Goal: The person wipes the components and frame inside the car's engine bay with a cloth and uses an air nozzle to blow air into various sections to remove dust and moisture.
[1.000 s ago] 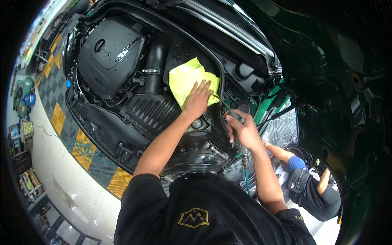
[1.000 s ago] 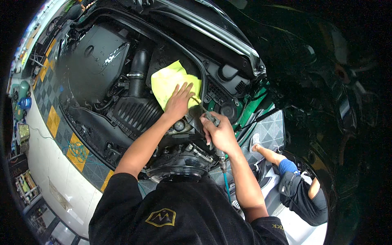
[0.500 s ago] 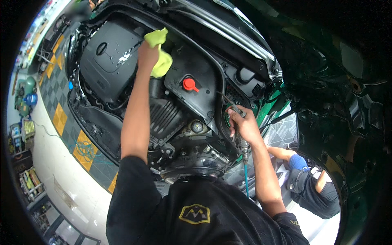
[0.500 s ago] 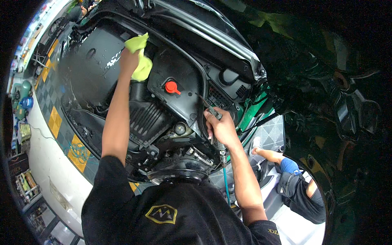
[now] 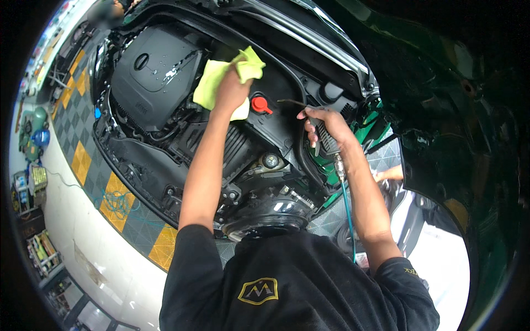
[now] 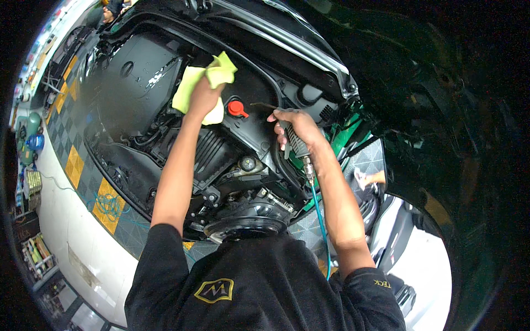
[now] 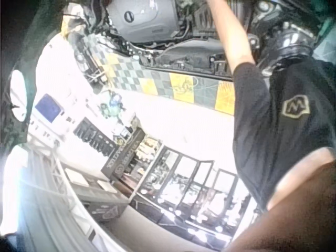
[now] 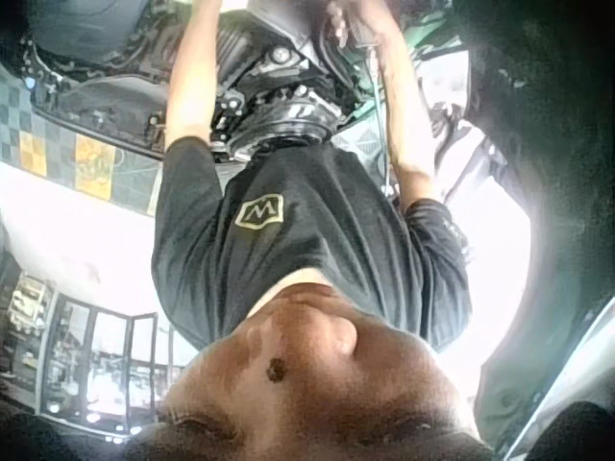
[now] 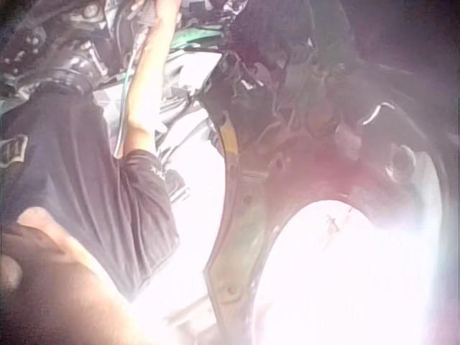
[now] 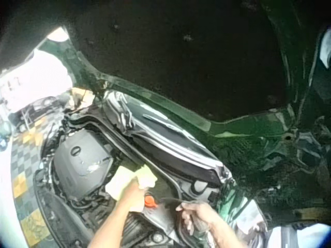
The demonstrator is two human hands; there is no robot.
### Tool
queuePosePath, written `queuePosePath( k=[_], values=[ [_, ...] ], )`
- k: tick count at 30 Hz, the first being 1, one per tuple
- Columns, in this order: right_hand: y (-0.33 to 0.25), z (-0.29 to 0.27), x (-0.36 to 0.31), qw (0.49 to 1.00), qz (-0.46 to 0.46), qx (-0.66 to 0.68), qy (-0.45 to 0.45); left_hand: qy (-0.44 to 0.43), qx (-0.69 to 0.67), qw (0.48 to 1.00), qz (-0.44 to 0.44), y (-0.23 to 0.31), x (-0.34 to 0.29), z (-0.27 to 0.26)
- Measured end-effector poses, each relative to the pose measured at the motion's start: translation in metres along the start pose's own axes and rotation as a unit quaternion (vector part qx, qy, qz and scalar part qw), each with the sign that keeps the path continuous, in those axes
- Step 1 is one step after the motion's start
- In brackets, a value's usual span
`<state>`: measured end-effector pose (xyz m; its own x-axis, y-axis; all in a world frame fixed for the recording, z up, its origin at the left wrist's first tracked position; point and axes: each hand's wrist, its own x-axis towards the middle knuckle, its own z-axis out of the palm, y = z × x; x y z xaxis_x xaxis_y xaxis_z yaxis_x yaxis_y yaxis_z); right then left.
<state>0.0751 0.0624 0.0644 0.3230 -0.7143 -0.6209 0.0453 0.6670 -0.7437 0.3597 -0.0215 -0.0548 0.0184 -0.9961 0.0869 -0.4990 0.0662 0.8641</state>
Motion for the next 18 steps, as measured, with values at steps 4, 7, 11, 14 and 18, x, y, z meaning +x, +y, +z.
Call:
queuePosePath(
  k=[4, 7, 11, 14, 18],
  values=[
    [0.017, -0.023, -0.024, 0.998, -0.029, 0.054, 0.024, -0.119, 0.217, 0.965, 0.081, 0.005, -0.034, 0.077],
    [0.033, -0.031, -0.044, 0.997, -0.017, 0.064, 0.039, -0.183, 0.202, 0.944, 0.184, -0.013, -0.048, 0.064],
    [0.053, -0.037, -0.055, 0.995, -0.015, 0.073, 0.066, -0.031, 0.151, 0.987, 0.054, -0.026, -0.019, 0.027],
    [0.063, -0.027, -0.052, 0.994, -0.003, 0.094, 0.056, 0.029, 0.221, 0.973, 0.061, -0.026, -0.013, 0.029],
    [0.068, -0.025, -0.034, 0.987, -0.028, 0.152, -0.033, -0.058, 0.203, 0.973, 0.096, -0.026, -0.024, 0.032]
  ],
)
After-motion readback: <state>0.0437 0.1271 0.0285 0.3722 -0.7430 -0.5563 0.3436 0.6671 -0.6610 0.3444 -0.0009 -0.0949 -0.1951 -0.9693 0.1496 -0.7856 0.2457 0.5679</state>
